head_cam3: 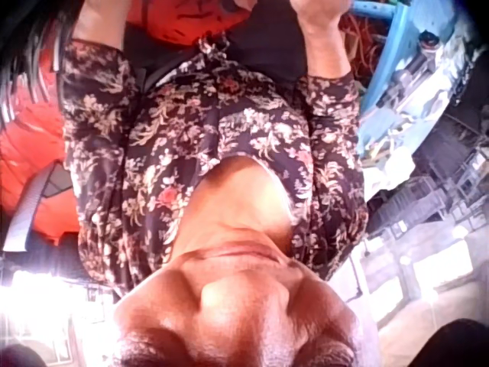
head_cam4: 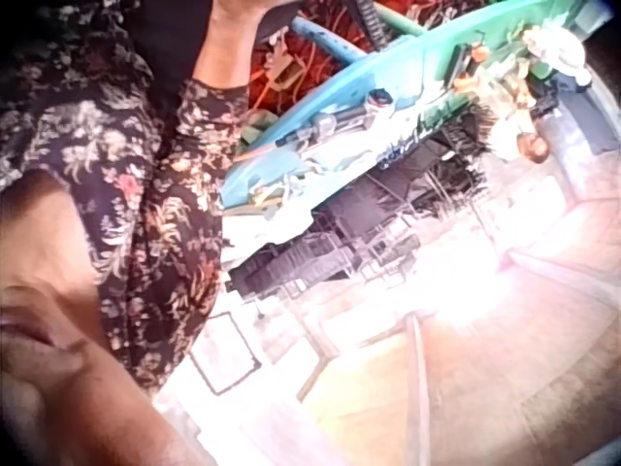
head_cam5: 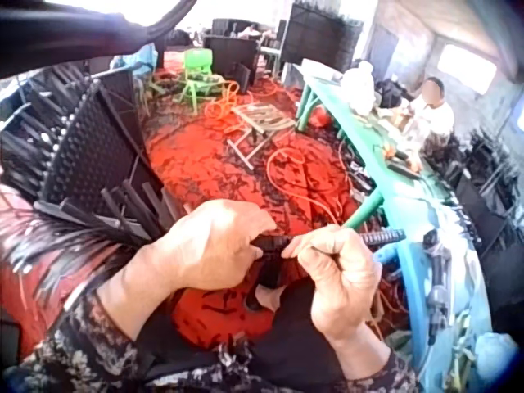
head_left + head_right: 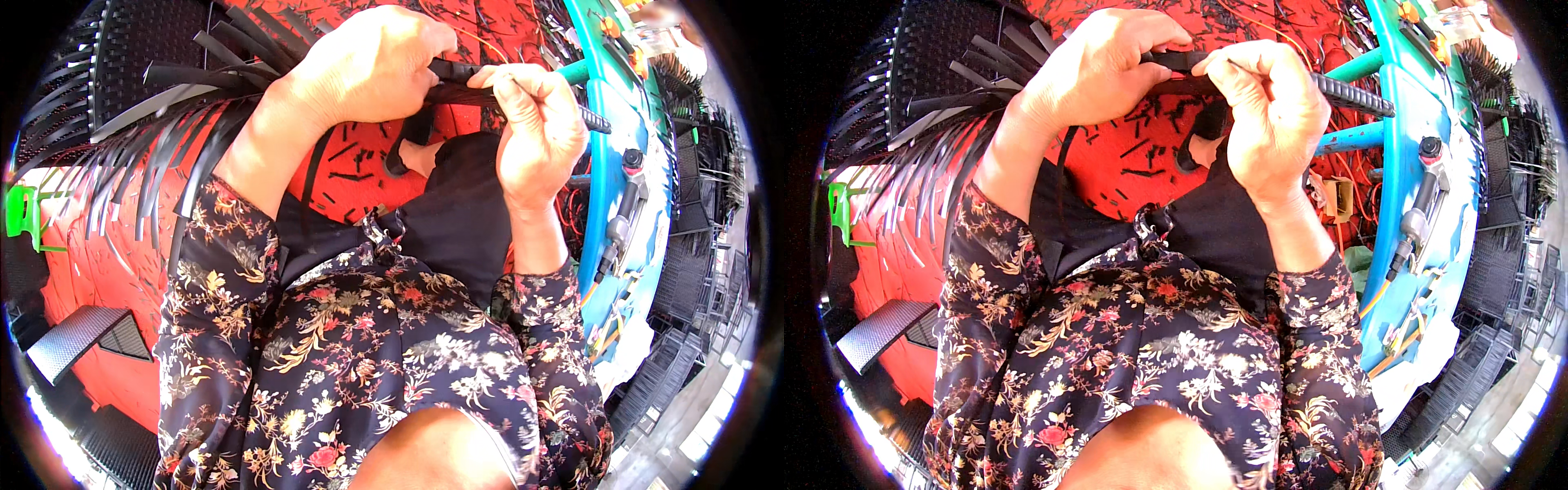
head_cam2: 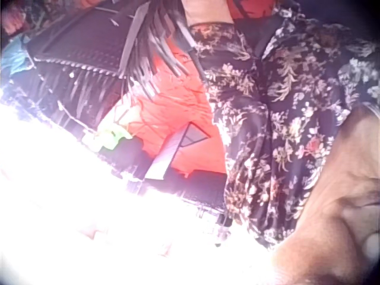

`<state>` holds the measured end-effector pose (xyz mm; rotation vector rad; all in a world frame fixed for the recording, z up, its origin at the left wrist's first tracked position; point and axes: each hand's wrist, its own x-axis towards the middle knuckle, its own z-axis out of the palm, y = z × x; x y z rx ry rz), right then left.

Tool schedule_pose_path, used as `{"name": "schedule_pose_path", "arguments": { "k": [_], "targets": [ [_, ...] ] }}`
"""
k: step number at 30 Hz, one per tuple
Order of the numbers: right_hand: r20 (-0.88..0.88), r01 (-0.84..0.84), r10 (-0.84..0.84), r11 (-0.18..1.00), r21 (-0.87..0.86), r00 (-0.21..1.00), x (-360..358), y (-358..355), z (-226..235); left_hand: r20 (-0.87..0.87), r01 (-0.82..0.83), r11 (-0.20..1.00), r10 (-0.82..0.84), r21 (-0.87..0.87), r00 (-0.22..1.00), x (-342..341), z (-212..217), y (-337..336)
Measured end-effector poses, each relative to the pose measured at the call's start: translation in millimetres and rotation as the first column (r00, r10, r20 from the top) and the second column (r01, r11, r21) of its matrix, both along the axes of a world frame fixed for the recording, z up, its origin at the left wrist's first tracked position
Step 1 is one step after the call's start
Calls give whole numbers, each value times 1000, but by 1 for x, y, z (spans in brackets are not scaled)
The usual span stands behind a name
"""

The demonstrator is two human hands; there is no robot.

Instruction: The person weaves black plastic strips into the frame of a chair while seated on the floor. They use a pneumatic nail gun to secure the strips, a hammer to adjust them, and pliers to trim excess material. The process is repeated around the chair's edge.

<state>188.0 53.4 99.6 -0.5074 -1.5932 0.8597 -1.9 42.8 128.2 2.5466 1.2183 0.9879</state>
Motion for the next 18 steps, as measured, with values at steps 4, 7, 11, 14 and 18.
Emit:
{"name": "schedule_pose_path", "arguments": {
  "k": [4, 7, 11, 14, 18],
  "targets": [
    [138, -23, 27, 999, -36, 990, -3, 8, 18, -56, -239, 961, 249, 141, 967, 10, -18, -9],
    [365, -41, 29, 999, 25, 931, 1, 34, 27, -87, -274, 959, 279, 67, 956, 15, -11, -12],
    [559, -3, -127, 974, 226, 820, -25, 60, 43, -216, -159, 976, 189, 150, 958, 11, -3, -12],
    [668, -78, 55, 997, 4, 742, -32, 71, 51, -228, -149, 970, 192, 193, 954, 9, -1, -11],
    [717, -171, 207, 978, -123, 666, -36, 96, 41, -146, -207, 964, 232, 168, 962, 12, 4, -13]
  ]
}}
